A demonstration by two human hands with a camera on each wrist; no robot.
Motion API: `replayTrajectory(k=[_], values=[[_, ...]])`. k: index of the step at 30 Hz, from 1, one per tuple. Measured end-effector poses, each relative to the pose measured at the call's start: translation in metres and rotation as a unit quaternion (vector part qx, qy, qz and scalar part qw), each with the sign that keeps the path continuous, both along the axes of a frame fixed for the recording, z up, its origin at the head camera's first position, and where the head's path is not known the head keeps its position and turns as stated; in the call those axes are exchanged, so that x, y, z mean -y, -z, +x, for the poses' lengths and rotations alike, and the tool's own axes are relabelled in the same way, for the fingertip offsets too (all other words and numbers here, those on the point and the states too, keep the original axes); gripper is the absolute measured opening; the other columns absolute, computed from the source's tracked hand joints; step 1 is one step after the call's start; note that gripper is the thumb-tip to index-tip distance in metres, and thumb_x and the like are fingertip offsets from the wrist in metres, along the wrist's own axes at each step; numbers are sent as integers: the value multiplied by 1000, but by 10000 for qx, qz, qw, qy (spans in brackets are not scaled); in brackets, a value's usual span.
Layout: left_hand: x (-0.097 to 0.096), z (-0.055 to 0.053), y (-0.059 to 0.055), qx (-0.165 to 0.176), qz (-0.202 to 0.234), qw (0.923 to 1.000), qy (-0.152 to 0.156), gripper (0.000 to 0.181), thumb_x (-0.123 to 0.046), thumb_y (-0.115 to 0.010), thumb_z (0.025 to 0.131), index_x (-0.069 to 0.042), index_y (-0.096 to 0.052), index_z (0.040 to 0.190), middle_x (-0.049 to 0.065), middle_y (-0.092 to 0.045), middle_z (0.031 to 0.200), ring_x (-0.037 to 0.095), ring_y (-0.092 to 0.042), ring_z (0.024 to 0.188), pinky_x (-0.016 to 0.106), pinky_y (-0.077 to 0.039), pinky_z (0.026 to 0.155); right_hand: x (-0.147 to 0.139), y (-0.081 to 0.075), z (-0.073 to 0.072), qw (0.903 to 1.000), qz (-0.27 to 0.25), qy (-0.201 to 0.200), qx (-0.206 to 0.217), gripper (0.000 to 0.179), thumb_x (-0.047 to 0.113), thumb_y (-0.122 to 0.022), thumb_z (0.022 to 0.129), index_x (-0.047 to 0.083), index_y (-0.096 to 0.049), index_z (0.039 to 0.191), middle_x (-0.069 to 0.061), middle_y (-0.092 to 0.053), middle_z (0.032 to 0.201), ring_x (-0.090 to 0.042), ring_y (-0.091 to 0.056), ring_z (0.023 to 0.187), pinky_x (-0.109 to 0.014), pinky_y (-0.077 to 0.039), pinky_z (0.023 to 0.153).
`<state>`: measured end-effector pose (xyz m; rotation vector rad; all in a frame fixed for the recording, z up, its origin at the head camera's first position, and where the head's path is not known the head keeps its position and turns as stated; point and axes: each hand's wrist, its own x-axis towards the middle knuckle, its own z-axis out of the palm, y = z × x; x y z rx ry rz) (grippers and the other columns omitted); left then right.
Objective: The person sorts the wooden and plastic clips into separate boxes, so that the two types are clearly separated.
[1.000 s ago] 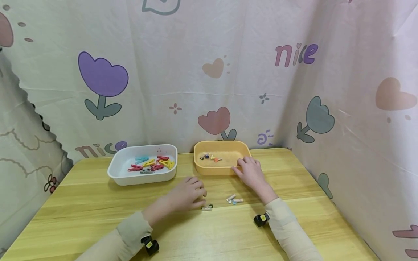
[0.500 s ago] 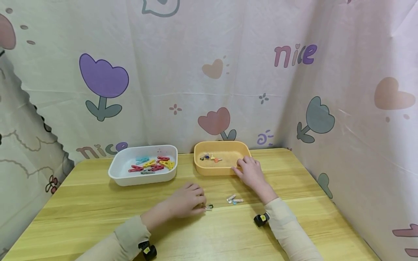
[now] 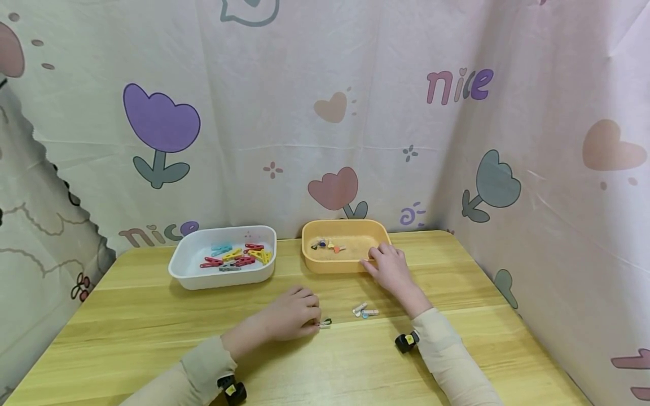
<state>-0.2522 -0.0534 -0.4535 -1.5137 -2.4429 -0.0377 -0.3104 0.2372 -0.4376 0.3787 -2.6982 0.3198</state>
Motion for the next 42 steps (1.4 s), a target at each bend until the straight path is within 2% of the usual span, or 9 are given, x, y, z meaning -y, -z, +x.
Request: replayTrajectory(k=[9, 20, 27, 33, 36, 42], values=[[-2, 0, -2, -112, 12, 9999, 62, 12, -37, -66, 91, -27, -65, 85, -11, -59, 92, 12, -53, 97, 37, -45, 93, 1, -1, 0, 9999, 36, 34, 95, 31, 44, -60, 94, 13, -62, 95, -4, -53, 90, -23, -52, 88, -51, -41, 91], [-2, 0, -3, -79, 162, 9998, 79, 11, -34, -68, 90, -26, -65, 83, -10, -59, 91, 12, -53, 95, 38, -45, 93, 1, -2, 1, 9999, 21, 60, 103, 30, 43, -60, 94, 13, -62, 94, -3, -52, 89, -23, -52, 87, -51, -40, 92], [-2, -1, -4, 27, 221, 9997, -20, 11, -33, -66, 90, -25, -63, 83, -10, -59, 91, 13, -53, 97, 38, -44, 94, 1, -2, 1, 10000, 10, 34, 73, 29, 43, -61, 94, 14, -62, 93, -3, -52, 89, -23, -52, 87, -51, -40, 92], [-1, -5, -12, 157, 237, 9993, -223, 11, -33, -66, 91, -24, -64, 85, -9, -62, 96, 13, -54, 101, 41, -44, 100, 1, -1, 0, 10000, -20, 25, 43, 29, 42, -61, 94, 14, -62, 93, -3, -52, 89, -23, -52, 88, -51, -41, 92], [0, -8, -17, 59, 269, 9991, -320, 10, -34, -68, 90, -24, -66, 87, -9, -63, 97, 13, -55, 102, 43, -44, 102, 1, 0, 0, 10000, -33, 24, 21, 29, 42, -62, 94, 13, -62, 93, -3, -52, 89, -23, -53, 88, -51, -41, 92], [2, -13, -31, -168, 544, 9977, -364, 9, -31, -70, 88, -24, -67, 87, -8, -63, 95, 14, -55, 100, 39, -44, 96, 0, 2, -1, 9999, -17, -7, -158, 27, 41, -64, 92, 14, -61, 91, -2, -51, 87, -23, -53, 86, -51, -42, 88]])
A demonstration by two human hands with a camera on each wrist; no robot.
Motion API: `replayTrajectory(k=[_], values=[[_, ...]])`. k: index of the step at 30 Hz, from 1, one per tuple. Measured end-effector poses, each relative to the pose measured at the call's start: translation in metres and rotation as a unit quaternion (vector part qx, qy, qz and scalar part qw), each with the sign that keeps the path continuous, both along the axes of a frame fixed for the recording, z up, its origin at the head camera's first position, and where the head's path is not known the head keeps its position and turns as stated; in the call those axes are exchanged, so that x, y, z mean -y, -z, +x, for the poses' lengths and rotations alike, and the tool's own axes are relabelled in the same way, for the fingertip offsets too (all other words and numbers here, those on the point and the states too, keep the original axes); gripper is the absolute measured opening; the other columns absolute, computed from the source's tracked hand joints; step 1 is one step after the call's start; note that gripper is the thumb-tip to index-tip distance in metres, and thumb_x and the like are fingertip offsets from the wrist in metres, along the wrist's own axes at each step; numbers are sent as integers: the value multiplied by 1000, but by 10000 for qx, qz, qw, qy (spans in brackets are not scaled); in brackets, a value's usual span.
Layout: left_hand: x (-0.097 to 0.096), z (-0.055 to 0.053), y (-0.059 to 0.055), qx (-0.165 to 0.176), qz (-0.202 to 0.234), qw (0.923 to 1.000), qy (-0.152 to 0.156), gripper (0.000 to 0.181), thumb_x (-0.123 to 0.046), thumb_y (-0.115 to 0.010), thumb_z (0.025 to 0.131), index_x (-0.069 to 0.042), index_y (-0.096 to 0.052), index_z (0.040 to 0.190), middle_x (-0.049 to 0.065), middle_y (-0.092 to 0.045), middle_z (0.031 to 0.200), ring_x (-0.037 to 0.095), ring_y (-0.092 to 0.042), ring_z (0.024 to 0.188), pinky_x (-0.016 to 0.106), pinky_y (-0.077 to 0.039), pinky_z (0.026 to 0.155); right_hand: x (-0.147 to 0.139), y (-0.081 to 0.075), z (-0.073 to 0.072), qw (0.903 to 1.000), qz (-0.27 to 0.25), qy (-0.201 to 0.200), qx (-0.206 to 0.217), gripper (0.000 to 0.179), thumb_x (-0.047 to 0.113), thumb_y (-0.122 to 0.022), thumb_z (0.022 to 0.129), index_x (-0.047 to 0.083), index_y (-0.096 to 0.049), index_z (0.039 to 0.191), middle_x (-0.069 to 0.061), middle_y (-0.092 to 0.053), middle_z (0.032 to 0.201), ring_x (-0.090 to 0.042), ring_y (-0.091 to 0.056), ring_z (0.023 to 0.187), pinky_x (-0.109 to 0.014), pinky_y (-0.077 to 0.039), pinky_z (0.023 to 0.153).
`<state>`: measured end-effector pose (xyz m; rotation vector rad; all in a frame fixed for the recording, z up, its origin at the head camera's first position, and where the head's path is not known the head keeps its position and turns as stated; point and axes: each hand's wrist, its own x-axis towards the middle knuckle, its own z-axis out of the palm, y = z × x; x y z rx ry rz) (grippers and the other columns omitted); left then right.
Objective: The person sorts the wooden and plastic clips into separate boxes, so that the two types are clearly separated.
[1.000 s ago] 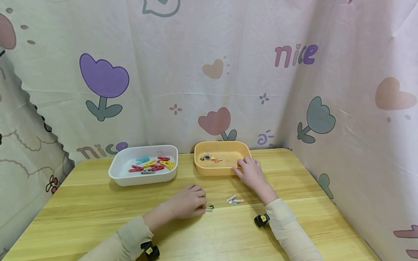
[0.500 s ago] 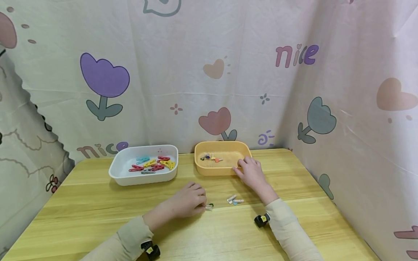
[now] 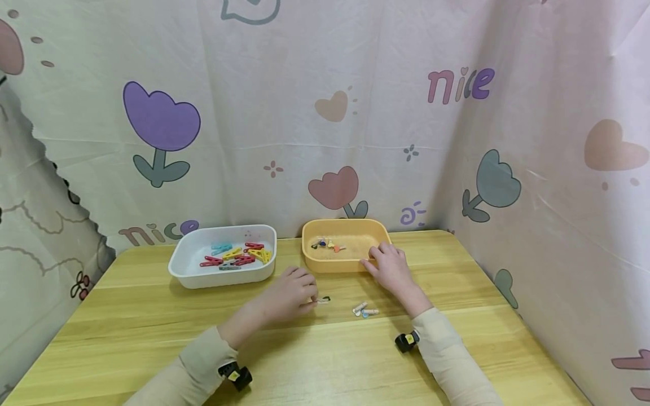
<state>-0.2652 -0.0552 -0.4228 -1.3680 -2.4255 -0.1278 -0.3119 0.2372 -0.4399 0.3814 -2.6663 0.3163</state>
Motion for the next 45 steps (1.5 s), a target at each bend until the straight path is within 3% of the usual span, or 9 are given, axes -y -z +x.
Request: replayTrajectory(k=[7, 20, 38, 45], values=[[3, -6, -11, -70, 183, 9997, -158, 8, -30, -72, 87, -23, -68, 86, -8, -64, 94, 14, -56, 97, 41, -45, 96, 0, -1, 1, 10000, -16, -50, -63, 27, 40, -65, 92, 13, -61, 90, -3, -51, 86, -23, -52, 85, -51, -43, 87], [5, -14, -30, -559, 394, 9973, -256, 5, -26, -72, 86, -23, -69, 84, -7, -64, 91, 15, -56, 96, 37, -47, 93, -1, 1, 0, 10000, -5, -46, -50, 27, 41, -64, 92, 14, -61, 91, -2, -51, 86, -23, -52, 85, -50, -42, 86], [-2, -31, -43, -1107, 899, 9897, -144, 8, -20, -74, 81, -19, -66, 79, -4, -64, 88, 18, -59, 92, 40, -49, 88, 0, 0, 2, 10000, 18, 0, 86, 29, 43, -61, 94, 14, -61, 92, -2, -51, 87, -22, -52, 85, -49, -41, 87], [-8, -38, -45, -1122, 874, 9891, -376, 6, -22, -71, 82, -18, -67, 82, -3, -66, 91, 18, -59, 94, 42, -49, 90, 0, 0, 1, 9999, 54, 21, 95, 28, 43, -61, 94, 14, -61, 92, -2, -51, 87, -22, -51, 85, -49, -41, 88]])
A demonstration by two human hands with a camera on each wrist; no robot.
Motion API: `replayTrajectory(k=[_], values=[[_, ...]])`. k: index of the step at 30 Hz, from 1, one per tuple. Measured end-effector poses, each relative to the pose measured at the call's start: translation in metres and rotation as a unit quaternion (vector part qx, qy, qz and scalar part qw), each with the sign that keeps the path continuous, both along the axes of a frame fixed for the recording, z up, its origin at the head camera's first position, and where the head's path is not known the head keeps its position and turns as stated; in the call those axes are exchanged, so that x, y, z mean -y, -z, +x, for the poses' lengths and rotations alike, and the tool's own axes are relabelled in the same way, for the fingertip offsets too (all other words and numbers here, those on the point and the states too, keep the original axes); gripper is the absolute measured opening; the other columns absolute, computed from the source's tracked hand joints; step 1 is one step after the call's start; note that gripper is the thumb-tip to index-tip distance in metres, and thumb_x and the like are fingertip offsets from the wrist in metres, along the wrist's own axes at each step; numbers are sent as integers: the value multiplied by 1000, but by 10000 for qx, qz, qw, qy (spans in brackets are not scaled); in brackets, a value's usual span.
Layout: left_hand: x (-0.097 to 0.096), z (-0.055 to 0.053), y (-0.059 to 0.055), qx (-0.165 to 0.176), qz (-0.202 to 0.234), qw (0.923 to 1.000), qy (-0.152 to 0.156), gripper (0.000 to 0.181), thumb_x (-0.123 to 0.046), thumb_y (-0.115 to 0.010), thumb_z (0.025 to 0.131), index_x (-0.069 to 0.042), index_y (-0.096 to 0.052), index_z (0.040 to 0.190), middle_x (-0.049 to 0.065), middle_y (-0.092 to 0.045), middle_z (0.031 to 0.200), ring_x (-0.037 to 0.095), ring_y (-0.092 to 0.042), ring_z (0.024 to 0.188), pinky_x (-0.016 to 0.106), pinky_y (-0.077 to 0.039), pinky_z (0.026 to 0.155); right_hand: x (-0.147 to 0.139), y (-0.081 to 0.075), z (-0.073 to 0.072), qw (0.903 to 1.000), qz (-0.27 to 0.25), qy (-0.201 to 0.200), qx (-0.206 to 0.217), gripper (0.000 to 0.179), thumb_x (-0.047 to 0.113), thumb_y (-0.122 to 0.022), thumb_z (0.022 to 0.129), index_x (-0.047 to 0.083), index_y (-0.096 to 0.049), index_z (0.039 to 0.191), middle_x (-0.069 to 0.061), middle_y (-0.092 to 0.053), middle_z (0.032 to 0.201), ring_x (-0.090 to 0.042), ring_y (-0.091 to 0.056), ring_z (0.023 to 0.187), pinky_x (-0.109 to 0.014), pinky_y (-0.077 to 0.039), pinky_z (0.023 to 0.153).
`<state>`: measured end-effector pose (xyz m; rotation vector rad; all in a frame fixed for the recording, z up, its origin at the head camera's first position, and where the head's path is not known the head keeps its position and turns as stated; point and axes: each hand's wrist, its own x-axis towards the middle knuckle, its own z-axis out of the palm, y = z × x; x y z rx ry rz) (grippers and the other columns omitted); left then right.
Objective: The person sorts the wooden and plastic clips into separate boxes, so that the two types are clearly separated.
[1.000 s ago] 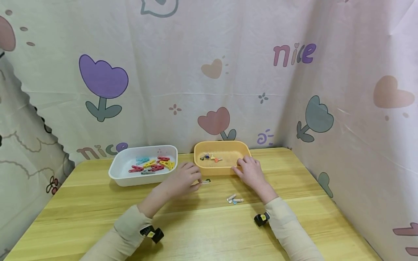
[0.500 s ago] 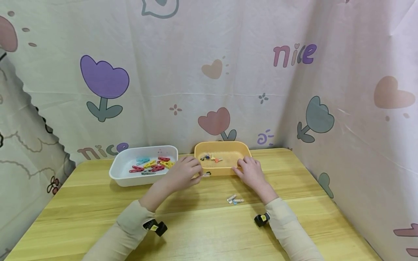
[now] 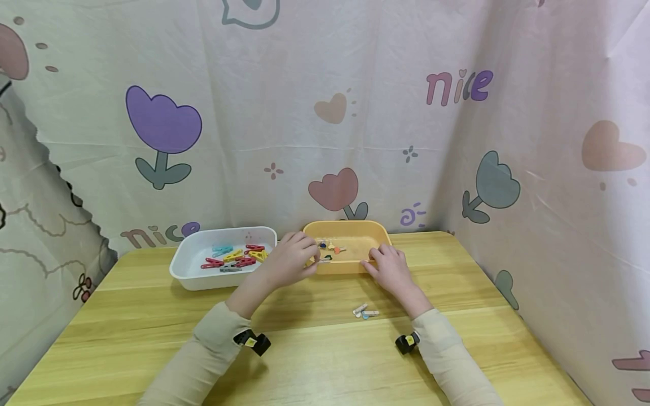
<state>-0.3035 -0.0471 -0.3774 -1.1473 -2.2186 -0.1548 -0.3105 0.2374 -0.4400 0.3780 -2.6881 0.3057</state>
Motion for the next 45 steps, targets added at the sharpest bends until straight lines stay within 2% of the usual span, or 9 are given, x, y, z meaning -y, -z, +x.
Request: replayTrajectory(k=[6, 16, 24, 32, 45], values=[[-6, -8, -2, 45, 161, 9999, 6, 5, -22, -70, 83, -17, -67, 81, -3, -66, 90, 19, -60, 94, 45, -49, 91, 0, 0, 0, 10000, 3, 0, 20, 28, 43, -61, 94, 15, -60, 92, -2, -51, 87, -22, -51, 85, -50, -41, 89], [-15, -20, -8, 683, 264, 9967, -363, 6, -23, -68, 86, -17, -68, 85, -2, -66, 93, 19, -56, 93, 45, -47, 93, 0, 0, -1, 10000, -11, 2, 52, 27, 42, -61, 94, 15, -61, 92, -1, -50, 87, -21, -50, 83, -50, -41, 88], [-20, -31, -7, 935, 371, 9937, -493, 7, -22, -66, 86, -16, -68, 86, -2, -66, 93, 19, -56, 90, 45, -47, 92, 0, 1, -1, 10000, 33, 2, 30, 29, 44, -61, 94, 14, -61, 93, -2, -51, 88, -22, -51, 85, -50, -41, 88], [-28, -45, -7, 1274, 284, 9877, -864, 8, -27, -65, 87, -19, -67, 89, -2, -65, 100, 20, -55, 98, 43, -44, 95, 1, -1, -1, 10000, 34, 33, 78, 30, 43, -61, 94, 14, -62, 94, -3, -52, 88, -23, -52, 86, -50, -42, 89], [-42, -63, -9, 1659, 479, 9781, -1162, 11, -31, -63, 91, -21, -68, 93, -3, -66, 102, 20, -56, 102, 41, -45, 90, 0, -1, -1, 9999, 20, 15, 106, 29, 43, -60, 94, 14, -61, 94, -3, -52, 89, -23, -52, 87, -50, -41, 89]])
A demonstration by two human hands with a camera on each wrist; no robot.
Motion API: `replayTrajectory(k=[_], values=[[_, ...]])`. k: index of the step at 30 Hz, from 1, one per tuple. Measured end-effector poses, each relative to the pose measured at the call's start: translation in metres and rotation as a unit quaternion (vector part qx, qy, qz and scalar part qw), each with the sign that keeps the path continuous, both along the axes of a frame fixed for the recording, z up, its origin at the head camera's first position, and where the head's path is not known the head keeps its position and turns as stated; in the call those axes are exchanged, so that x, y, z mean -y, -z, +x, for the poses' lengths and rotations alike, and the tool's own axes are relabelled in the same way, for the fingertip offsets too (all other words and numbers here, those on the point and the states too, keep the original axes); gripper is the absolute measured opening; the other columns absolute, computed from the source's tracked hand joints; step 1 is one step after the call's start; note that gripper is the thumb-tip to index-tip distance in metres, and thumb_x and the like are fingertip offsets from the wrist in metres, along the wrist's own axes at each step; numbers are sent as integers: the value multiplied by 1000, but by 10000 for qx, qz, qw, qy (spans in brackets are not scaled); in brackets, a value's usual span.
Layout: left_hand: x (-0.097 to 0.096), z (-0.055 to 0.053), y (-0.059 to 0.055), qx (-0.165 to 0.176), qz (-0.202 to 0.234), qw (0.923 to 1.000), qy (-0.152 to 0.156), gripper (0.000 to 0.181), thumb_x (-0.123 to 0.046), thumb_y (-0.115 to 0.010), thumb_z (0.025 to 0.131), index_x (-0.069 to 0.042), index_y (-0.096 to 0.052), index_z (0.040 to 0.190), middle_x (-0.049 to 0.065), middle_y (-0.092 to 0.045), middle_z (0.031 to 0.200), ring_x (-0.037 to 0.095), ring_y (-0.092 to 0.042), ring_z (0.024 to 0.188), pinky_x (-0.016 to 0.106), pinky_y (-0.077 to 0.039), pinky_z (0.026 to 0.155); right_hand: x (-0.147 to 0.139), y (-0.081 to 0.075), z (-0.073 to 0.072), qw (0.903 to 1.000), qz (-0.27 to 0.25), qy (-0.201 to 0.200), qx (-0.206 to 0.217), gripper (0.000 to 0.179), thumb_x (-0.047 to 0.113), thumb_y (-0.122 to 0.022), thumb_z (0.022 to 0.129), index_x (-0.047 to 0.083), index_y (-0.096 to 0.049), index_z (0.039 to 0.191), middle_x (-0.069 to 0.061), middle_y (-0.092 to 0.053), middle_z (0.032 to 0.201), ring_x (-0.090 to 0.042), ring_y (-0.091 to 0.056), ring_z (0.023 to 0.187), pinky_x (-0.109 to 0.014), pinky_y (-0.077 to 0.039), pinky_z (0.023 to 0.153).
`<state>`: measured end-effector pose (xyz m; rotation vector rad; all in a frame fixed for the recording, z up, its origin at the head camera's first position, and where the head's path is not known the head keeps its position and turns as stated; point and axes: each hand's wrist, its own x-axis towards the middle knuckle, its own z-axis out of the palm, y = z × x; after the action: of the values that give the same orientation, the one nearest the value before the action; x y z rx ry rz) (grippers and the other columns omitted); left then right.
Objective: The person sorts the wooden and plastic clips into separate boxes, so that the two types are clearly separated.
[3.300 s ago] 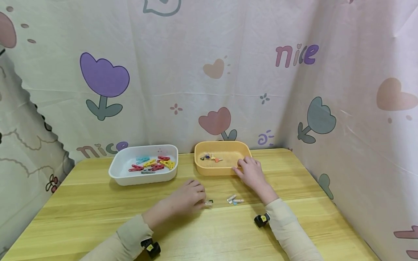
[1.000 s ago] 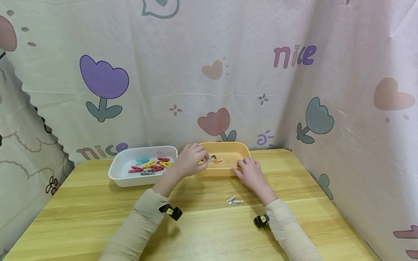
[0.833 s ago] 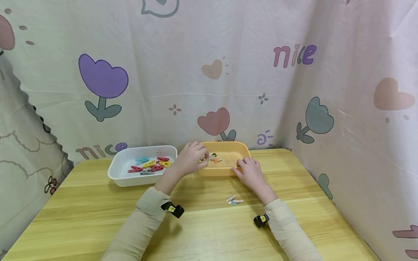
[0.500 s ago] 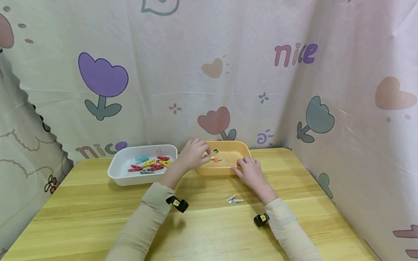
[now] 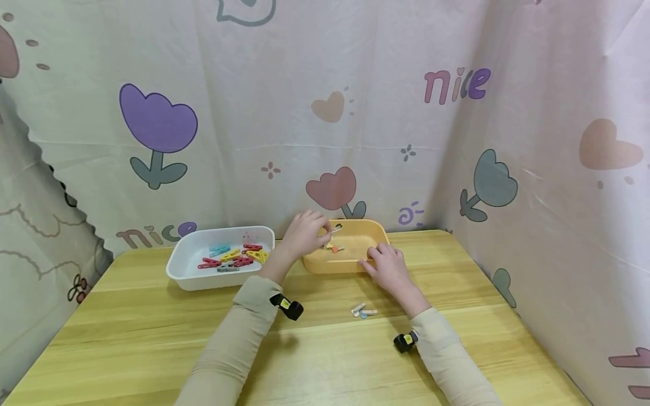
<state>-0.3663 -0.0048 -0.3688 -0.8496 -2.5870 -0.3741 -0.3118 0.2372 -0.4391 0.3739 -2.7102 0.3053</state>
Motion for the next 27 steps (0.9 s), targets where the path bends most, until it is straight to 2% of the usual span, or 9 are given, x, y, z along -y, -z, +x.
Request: replayTrajectory(k=[7, 16, 21, 27], values=[[-8, -10, 4, 62, 258, 9995, -152, 10, -30, -64, 90, -21, -69, 93, -4, -67, 102, 20, -55, 103, 41, -44, 91, 0, 0, 1, 10000, 17, 20, 51, 30, 44, -60, 94, 14, -61, 93, -3, -52, 89, -23, -52, 87, -51, -41, 90], [-22, -19, 10, 3, 234, 9992, -329, 12, -31, -62, 92, -21, -69, 95, -4, -67, 108, 21, -55, 109, 44, -44, 93, -1, 0, 1, 10000, -1, 24, 69, 29, 44, -60, 94, 15, -59, 90, -2, -50, 87, -23, -51, 85, -50, -40, 90], [-30, -21, 9, 98, 249, 9986, -459, 14, -32, -62, 94, -20, -70, 96, -3, -65, 104, 22, -55, 107, 44, -44, 93, -1, 0, 1, 10000, 13, -25, 41, 29, 44, -59, 95, 15, -60, 91, -2, -50, 87, -22, -51, 86, -51, -41, 90], [-39, -25, 11, 250, 283, 9967, -725, 18, -34, -61, 96, -19, -70, 99, -1, -65, 109, 24, -54, 110, 46, -43, 96, -1, 0, 1, 10000, 30, -20, -3, 29, 44, -60, 94, 15, -59, 90, -2, -50, 87, -22, -50, 84, -51, -41, 90]])
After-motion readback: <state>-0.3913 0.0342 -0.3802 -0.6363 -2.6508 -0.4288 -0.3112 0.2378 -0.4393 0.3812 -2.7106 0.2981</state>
